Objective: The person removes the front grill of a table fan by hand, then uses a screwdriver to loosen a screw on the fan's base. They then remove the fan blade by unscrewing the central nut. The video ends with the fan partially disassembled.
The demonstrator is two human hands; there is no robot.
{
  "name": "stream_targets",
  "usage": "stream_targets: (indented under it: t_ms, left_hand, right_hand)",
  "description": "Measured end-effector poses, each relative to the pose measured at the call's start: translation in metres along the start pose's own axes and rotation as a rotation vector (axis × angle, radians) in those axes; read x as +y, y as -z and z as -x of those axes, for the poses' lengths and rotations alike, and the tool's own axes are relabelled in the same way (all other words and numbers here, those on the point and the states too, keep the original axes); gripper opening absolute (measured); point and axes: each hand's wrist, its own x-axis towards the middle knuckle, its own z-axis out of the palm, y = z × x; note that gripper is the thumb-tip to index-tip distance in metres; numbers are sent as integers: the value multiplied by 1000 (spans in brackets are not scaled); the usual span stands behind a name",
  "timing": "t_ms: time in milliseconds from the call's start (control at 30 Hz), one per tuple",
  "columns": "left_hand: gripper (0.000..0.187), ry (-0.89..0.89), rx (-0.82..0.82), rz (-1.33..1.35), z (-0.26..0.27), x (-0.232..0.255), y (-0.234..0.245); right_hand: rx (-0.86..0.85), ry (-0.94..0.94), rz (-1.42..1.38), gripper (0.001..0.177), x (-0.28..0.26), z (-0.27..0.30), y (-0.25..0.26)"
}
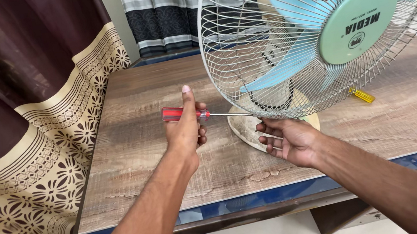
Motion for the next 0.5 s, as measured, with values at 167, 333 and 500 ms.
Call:
stream_targets:
  t_ms: [167,333,500]
  left_hand:
    - [30,3,-89,-20,4,-1,5]
    - [32,7,-282,61,5,-3,22]
    - [28,-16,-356,27,5,-10,20]
  right_hand:
    - [-10,-3,-21,14,1,-3,2]
    - [-23,3,-32,16,1,5,0]
    - [-157,-50,-77,16,7,17,-19]
